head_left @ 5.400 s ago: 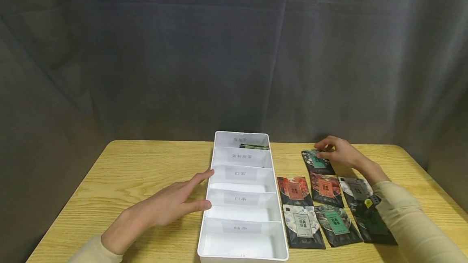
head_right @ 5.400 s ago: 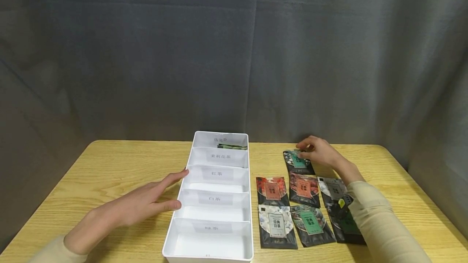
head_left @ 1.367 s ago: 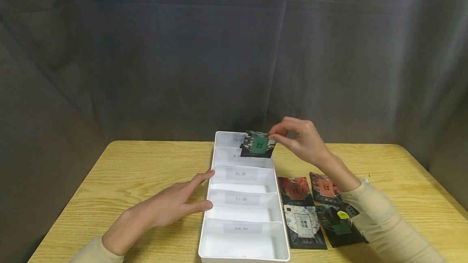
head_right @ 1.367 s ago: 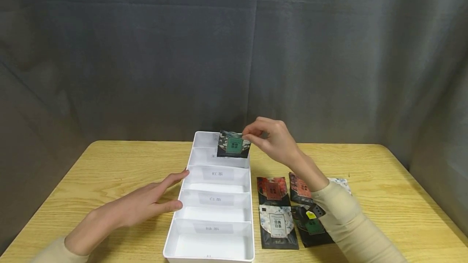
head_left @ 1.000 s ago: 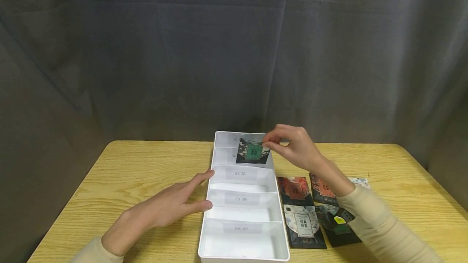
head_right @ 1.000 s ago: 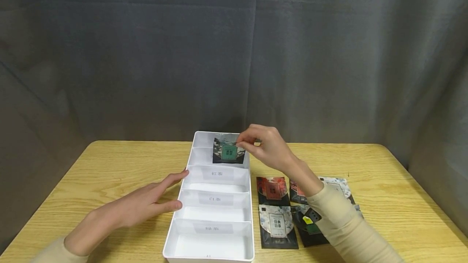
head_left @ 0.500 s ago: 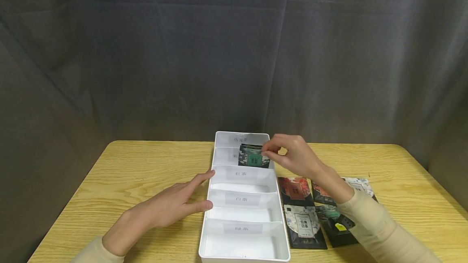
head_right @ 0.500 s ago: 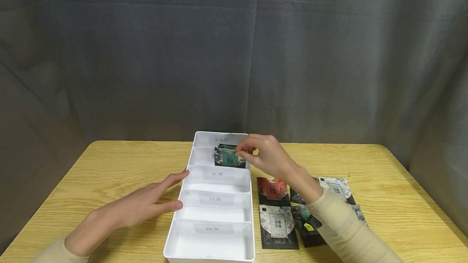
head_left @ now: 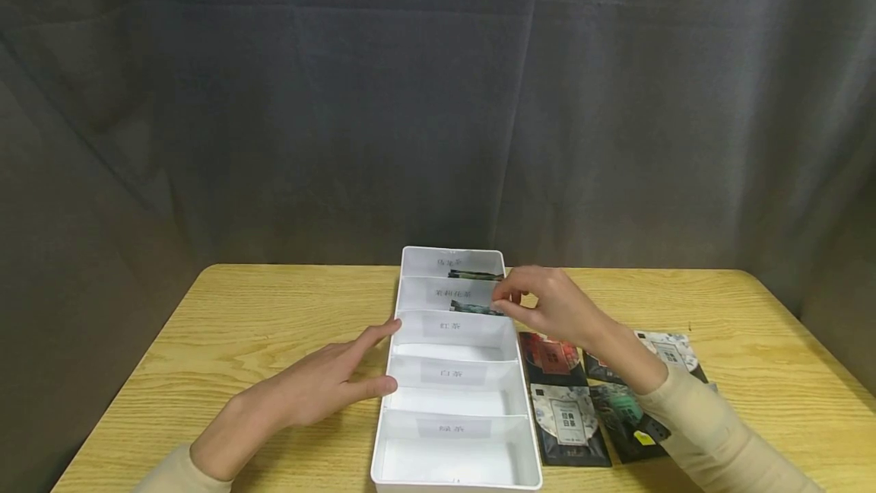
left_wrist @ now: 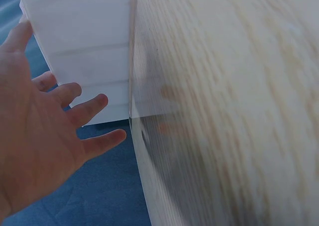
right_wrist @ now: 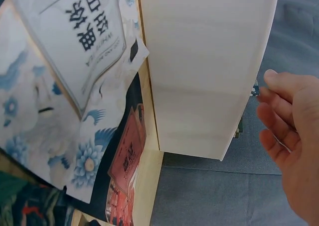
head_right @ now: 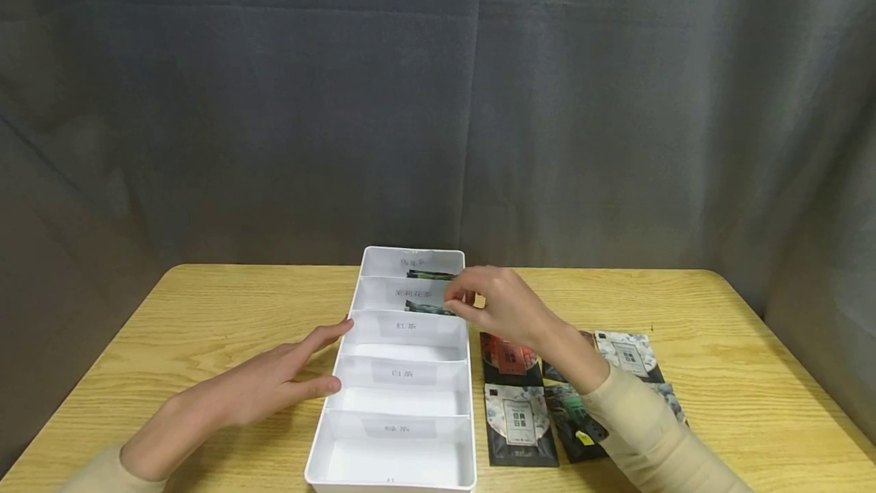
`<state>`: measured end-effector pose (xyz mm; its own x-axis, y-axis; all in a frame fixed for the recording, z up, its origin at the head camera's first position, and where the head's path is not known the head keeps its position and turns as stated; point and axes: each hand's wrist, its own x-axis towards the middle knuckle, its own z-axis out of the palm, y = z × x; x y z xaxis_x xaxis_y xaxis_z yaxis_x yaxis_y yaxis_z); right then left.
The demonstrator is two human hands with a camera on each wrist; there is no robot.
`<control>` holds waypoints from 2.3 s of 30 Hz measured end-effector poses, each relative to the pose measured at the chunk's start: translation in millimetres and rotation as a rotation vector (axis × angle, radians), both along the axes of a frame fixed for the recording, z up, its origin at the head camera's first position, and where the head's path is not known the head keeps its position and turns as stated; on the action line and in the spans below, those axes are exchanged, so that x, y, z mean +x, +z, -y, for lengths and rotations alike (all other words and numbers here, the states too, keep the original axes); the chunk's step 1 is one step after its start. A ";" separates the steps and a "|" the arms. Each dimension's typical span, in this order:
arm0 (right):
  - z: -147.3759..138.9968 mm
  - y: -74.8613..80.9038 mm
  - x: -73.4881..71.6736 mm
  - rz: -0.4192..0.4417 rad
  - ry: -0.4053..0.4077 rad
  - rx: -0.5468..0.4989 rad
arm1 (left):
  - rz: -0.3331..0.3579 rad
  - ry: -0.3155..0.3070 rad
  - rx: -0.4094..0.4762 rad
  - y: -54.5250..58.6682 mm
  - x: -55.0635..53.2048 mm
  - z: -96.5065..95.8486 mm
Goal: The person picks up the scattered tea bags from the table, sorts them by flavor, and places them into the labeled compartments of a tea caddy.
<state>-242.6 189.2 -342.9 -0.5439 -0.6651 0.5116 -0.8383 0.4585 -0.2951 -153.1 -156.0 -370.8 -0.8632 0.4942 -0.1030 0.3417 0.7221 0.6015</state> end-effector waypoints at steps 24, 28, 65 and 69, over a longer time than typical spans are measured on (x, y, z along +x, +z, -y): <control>-38.7 3.0 -4.2 0.139 -0.190 0.021 | -0.017 0.036 -0.034 0.5 0.3 -1.1; -42.6 2.4 -4.4 0.151 -0.195 0.032 | -0.010 0.038 -0.031 1.6 0.6 -1.0; -94.5 -31.8 -10.9 0.287 -0.222 0.188 | -0.025 0.033 -0.026 1.1 1.2 0.8; -97.3 -34.0 -9.4 0.314 -0.217 0.190 | -0.026 0.037 -0.025 1.1 1.2 0.8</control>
<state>-252.0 286.5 -376.9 -0.7914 -0.5848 0.1780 -0.5994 0.6851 -0.4139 -151.9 -156.8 -369.7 -0.8834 0.4595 -0.0921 0.3299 0.7494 0.5741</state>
